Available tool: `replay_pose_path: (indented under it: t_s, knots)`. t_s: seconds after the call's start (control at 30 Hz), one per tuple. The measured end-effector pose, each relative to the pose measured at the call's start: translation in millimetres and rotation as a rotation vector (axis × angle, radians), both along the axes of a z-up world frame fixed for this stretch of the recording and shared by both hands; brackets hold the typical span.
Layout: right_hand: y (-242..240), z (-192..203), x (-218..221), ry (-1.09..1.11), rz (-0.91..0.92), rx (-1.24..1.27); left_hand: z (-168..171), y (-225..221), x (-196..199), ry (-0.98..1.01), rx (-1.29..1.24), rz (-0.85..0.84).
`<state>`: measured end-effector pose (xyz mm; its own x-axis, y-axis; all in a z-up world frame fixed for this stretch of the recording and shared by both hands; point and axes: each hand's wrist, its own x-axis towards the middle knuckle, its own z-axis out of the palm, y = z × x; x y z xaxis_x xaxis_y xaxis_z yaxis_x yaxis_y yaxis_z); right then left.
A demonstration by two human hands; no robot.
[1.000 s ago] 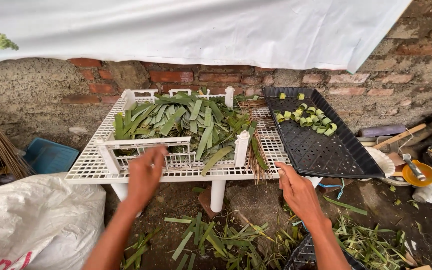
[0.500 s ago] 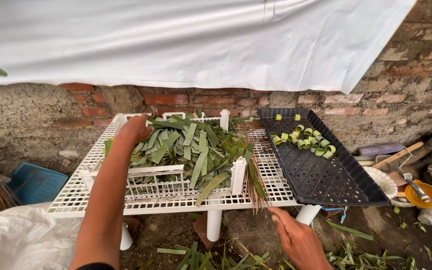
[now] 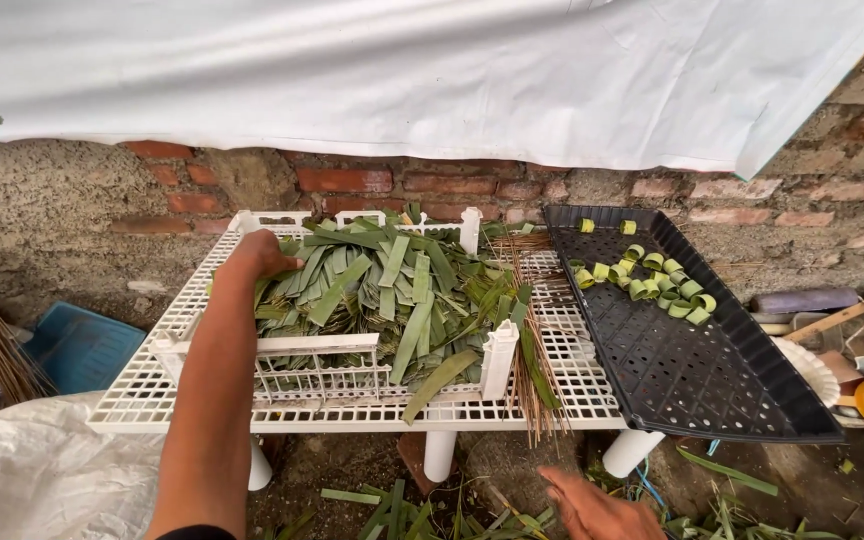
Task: The person is weaving long, thin green leaves into small circular rings or loops by hand.
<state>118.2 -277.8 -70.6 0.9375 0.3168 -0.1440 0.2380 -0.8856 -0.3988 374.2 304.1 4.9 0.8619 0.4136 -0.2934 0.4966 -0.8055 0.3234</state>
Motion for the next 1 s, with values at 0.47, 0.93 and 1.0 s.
replay_pose_path:
  t_s: [0.47,0.93,1.0]
  knots:
    - [-1.6,-27.9,4.0,-0.126,0.1,0.066,-11.8,-6.6,-0.5,-0.018,-0.011,-0.02]
    - [11.6,-12.4,4.0,-0.073,0.133,0.075,-13.0,4.7,7.2,-0.14,0.106,0.022]
    - [11.7,-13.4,4.5,-0.065,0.13,0.086,-11.0,3.7,7.0,-0.186,0.157,0.008]
